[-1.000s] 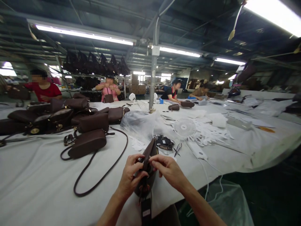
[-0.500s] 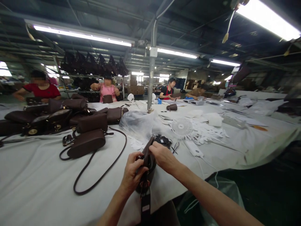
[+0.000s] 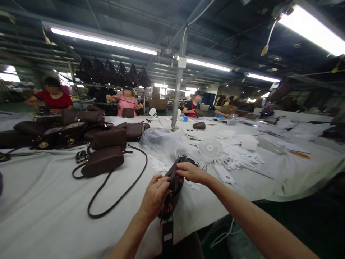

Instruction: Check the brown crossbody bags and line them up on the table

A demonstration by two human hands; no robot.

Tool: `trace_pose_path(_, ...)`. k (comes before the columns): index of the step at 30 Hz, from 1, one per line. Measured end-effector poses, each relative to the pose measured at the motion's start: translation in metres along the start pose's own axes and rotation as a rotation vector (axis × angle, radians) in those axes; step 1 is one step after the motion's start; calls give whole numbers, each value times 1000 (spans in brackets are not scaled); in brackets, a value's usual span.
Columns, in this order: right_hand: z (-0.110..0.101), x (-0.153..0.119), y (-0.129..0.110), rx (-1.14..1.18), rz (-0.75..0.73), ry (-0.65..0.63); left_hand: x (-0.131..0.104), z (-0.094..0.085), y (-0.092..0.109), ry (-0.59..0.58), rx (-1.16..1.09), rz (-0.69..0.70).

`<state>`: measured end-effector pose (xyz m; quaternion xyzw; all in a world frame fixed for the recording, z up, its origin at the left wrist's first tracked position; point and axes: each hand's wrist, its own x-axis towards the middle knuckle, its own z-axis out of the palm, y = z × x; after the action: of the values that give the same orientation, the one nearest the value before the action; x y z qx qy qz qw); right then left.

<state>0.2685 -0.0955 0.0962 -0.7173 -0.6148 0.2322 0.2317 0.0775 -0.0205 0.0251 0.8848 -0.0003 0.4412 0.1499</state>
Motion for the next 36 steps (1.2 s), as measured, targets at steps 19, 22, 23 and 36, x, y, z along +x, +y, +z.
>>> trace_pose_path(19,0,-18,-10,468,26,-244,-13,-9,1,49,-271,-119)
trace_pose_path(22,7,-16,-13,500,52,-280,-11,-12,1,23,-328,-150)
trace_pose_path(23,12,-15,-14,515,46,-287,-10,-13,1,2,-359,-155)
trace_pose_path(36,27,-19,-20,715,112,-145,-30,-17,-3,119,-536,-244)
